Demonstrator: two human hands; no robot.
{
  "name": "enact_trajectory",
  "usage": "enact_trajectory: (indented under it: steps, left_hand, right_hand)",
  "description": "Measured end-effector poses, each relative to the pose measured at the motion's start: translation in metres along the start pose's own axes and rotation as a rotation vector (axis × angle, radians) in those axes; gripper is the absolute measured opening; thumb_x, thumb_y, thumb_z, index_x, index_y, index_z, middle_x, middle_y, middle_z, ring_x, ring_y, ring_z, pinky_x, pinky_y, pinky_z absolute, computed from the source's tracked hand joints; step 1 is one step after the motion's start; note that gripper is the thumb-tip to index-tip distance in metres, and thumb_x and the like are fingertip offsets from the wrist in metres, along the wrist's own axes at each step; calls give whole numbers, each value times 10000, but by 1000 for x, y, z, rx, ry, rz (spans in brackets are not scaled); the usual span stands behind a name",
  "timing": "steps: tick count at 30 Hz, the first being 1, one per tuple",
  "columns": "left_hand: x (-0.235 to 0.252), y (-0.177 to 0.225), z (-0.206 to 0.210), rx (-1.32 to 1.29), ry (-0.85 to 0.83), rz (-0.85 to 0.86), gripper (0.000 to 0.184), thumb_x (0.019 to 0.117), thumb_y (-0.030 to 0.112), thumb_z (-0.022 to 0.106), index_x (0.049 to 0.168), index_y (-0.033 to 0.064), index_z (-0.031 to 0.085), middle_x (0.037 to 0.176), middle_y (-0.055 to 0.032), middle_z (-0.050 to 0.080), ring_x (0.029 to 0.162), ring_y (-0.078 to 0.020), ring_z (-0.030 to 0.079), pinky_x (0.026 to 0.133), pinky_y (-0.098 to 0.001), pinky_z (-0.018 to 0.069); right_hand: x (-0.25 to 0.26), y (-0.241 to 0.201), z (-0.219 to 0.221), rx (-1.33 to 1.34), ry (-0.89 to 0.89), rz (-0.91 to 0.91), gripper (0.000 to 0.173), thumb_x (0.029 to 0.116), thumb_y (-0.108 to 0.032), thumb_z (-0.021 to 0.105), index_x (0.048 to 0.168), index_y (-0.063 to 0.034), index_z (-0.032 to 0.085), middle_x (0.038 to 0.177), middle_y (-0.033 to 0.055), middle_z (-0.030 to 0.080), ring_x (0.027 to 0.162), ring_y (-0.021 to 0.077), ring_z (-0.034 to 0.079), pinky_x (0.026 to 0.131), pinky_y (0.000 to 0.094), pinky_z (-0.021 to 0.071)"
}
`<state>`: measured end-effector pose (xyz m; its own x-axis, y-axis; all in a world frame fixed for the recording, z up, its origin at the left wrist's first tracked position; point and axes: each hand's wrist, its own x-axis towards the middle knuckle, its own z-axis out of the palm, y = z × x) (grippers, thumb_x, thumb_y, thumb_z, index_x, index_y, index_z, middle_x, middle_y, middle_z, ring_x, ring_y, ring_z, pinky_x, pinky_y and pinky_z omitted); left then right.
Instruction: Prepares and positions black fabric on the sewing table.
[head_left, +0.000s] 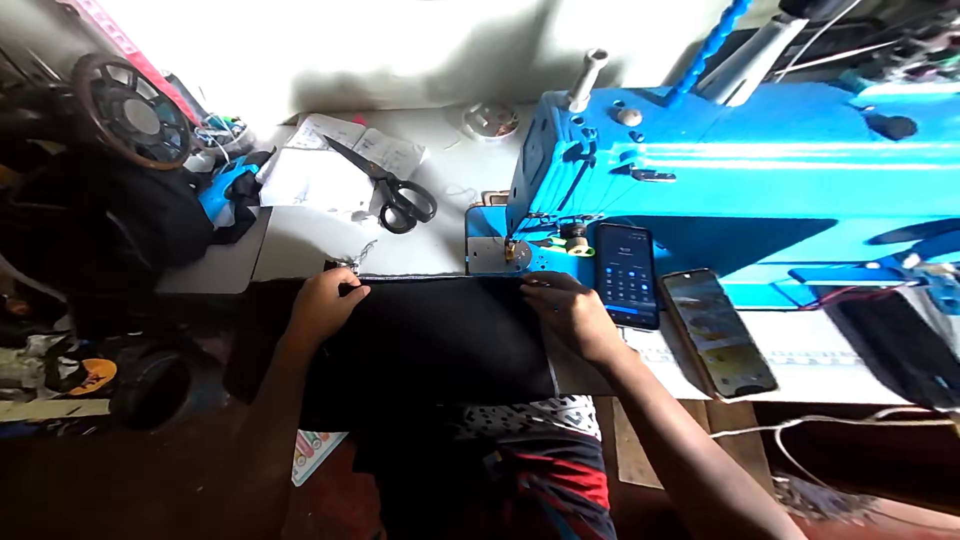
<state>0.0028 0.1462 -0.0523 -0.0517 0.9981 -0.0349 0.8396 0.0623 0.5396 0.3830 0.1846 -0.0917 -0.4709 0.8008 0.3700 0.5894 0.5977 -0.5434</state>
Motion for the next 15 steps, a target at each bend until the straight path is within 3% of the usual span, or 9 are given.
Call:
enact_trajectory:
  steps: [9,15]
  left_hand:
    - [8,-8,-5,-25,-68,23,234,1002,146,664,1047,-82,681,1036,-260,697,1047,-405,668,945,-620,487]
    - [8,-12,-6,-20,-55,66,206,998,140,670,1016,-66,682,1002,-236,701,1001,-381,678,913,-601,508]
  right_hand:
    - [0,13,-12,-5,-100,-80,221,993,-187,645,1089,-51,791,1300,188,674,1191,366,645,1000,492,530]
    - [-4,14,-12,-22,-140,-130,232,1011,-174,609,1100,-53,786,1297,135,691,1205,337,637,1013,472,521]
